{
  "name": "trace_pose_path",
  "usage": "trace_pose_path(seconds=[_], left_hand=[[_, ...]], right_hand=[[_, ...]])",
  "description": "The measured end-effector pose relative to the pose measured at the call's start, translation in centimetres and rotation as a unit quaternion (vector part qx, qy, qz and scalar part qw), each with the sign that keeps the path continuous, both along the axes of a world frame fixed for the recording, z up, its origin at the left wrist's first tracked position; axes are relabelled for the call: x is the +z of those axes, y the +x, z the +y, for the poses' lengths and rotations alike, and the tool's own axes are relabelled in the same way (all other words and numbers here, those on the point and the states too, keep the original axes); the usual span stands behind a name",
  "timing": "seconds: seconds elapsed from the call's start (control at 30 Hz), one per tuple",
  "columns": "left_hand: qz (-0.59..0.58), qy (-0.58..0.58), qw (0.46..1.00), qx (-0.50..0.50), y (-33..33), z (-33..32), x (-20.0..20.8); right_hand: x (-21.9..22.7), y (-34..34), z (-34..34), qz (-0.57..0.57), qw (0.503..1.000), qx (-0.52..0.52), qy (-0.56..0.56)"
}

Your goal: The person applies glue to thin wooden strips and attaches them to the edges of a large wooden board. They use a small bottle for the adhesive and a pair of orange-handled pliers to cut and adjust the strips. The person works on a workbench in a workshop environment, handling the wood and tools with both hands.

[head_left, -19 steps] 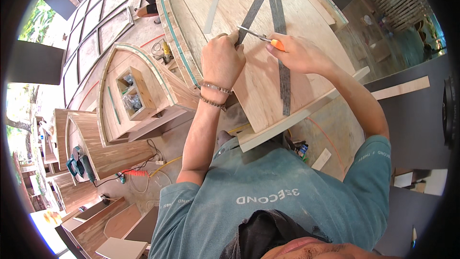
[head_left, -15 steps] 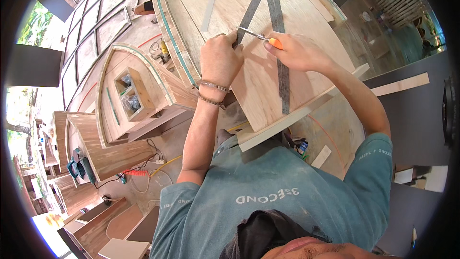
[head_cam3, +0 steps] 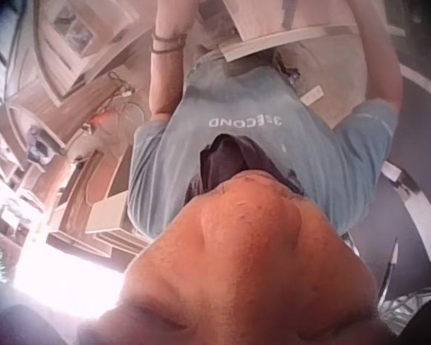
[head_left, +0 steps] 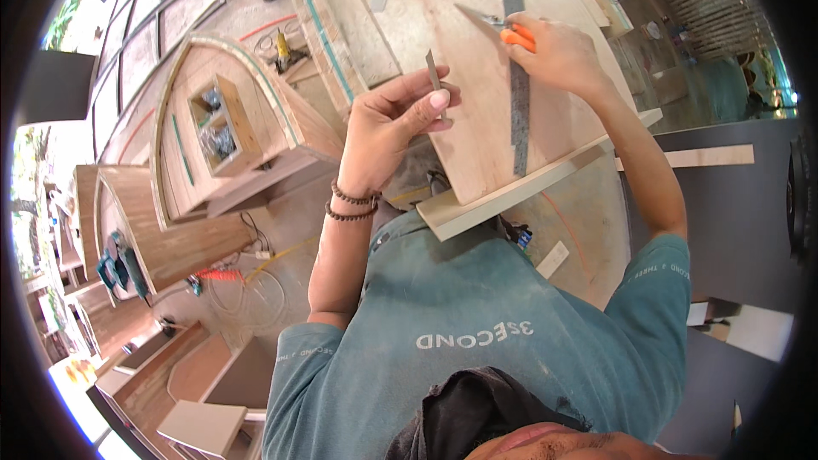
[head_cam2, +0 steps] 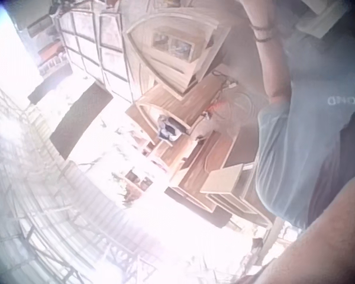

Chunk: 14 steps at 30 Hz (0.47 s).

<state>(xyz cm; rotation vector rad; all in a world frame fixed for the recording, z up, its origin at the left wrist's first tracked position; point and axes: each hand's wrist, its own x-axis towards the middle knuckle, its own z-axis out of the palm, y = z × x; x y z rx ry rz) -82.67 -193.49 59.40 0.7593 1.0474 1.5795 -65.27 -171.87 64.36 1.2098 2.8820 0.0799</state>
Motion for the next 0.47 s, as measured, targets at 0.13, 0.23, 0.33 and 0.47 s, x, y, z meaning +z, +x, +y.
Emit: trace_pose_path(seconds=[0.13, 0.23, 0.33, 0.47], left_hand=[[-0.124, -0.039, 0.991, 0.015, 0.9, -3.9, -3.9], [-0.234, -0.057, 0.970, 0.037, 1.5, -5.7, -7.0], [-0.306, -0.037, 0.951, -0.004, 1.5, -7.0, -8.2], [-0.356, 0.013, 0.932, -0.072, 0.8, -8.5, -8.9]], right_hand=[[-1.1, 1.0, -0.6, 0.028, 0.999, 0.014, 0.022], [-0.3, -0.3, -3.8, 0.023, 1.000, 0.002, 0.005], [1.9, -1.4, -8.7, 0.069, 0.988, 0.074, -0.114], [1.8, -4.5, -14.5, 0.066, 0.918, 0.316, -0.228]])
